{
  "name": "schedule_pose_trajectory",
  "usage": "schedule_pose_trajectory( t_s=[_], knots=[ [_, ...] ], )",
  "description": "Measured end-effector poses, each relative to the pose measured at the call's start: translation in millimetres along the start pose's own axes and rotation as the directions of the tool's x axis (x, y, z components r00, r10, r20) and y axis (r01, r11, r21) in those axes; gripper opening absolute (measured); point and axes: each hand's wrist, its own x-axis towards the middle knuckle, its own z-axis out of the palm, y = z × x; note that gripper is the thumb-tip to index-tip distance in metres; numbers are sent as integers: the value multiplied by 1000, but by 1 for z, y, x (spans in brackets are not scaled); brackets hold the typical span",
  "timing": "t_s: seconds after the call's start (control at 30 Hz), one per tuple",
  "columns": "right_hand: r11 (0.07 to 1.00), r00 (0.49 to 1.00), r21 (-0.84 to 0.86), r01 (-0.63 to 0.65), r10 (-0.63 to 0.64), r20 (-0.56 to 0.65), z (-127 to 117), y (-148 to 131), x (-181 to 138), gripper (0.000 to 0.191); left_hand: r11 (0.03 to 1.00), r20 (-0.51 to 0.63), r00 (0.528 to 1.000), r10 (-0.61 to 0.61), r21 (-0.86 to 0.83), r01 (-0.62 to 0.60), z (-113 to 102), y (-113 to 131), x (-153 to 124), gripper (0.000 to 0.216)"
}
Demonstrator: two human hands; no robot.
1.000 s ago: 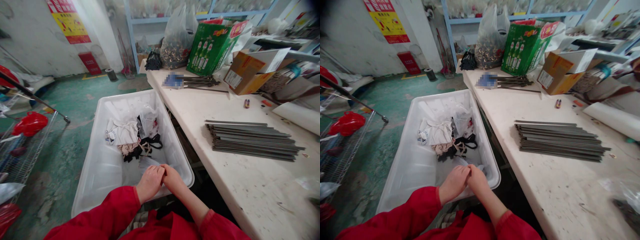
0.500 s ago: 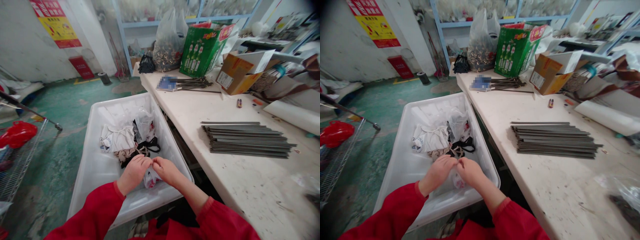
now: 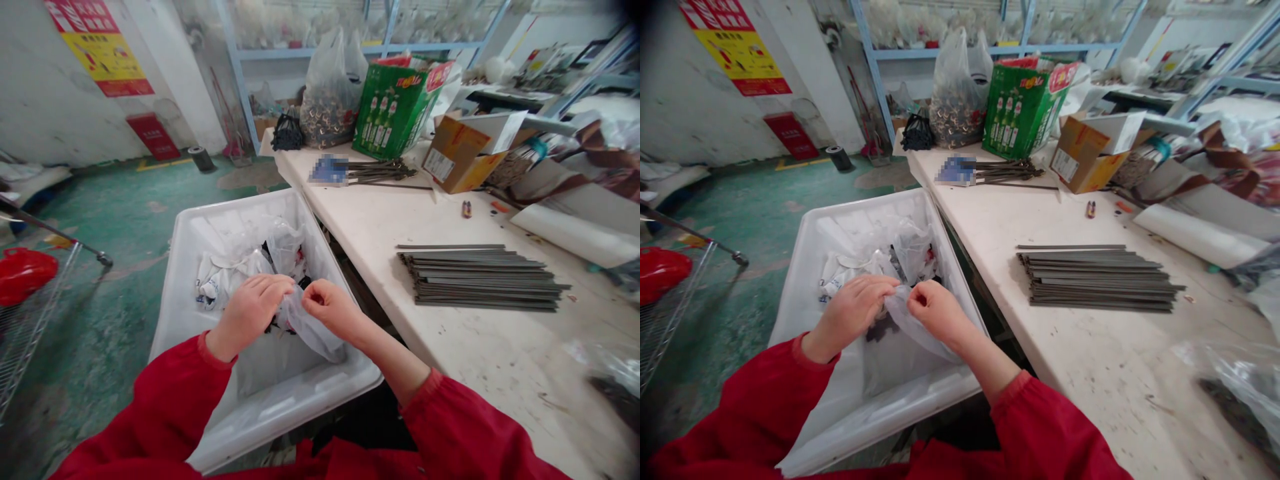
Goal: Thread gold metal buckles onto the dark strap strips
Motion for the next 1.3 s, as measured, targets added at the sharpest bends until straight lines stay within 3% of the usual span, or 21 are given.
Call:
schedule_pose_trajectory(
  t_s=[0.1,0.17,0.27,0.33,0.4,0.53,0.57,0.67,0.73,0.87,0.93,1.0,1.1,1.17,1.23,1.3],
  knots=[
    [994,990,20,-105,106,-95,-6,10,-1,12,985,84,988,-127,-109,135,0,2,-9,17],
    [981,977,-2,-193,191,-96,-9,22,-4,15,948,142,960,-243,-173,266,4,0,-16,18],
    [968,968,-47,-248,246,-48,-7,40,-13,18,811,209,866,-454,-306,499,12,-10,-18,26],
    [962,965,-75,-263,263,-8,-1,48,-20,19,696,198,813,-548,-431,574,16,-19,-9,32],
    [955,960,-106,-276,280,21,5,54,-28,24,640,144,809,-570,-539,548,16,-27,3,33],
    [923,949,-253,-289,312,53,20,61,-43,64,526,148,851,-503,-729,438,4,-25,33,27],
    [913,944,-290,-285,320,80,25,61,-45,63,470,155,859,-488,-783,408,-1,-22,41,25],
    [917,931,-307,-253,318,181,39,52,-45,31,281,170,871,-460,-903,325,-14,-10,68,17],
    [940,933,-262,-218,279,227,51,36,-45,31,181,198,871,-450,-935,306,-19,-4,87,10],
    [988,934,-119,-93,128,333,69,-1,-53,25,135,228,837,-497,-933,335,-27,3,106,9],
    [999,910,-18,-43,47,411,74,-6,-61,29,172,224,831,-509,-920,353,-36,4,96,12],
    [997,913,16,-76,63,404,72,3,-68,34,251,230,846,-480,-889,384,-48,3,74,17],
    [972,947,-54,-228,235,217,56,37,-76,35,323,409,816,-408,-772,548,-63,-2,23,26],
    [941,937,-95,-325,333,100,41,63,-80,37,309,534,742,-405,-684,661,-62,-8,-16,30],
    [910,915,-128,-396,403,36,26,82,-85,37,306,597,669,-443,-601,739,-47,-13,-56,32],
    [883,894,-161,-441,448,7,18,92,-90,38,367,721,541,-432,-407,836,-22,-17,-93,31]
  ],
)
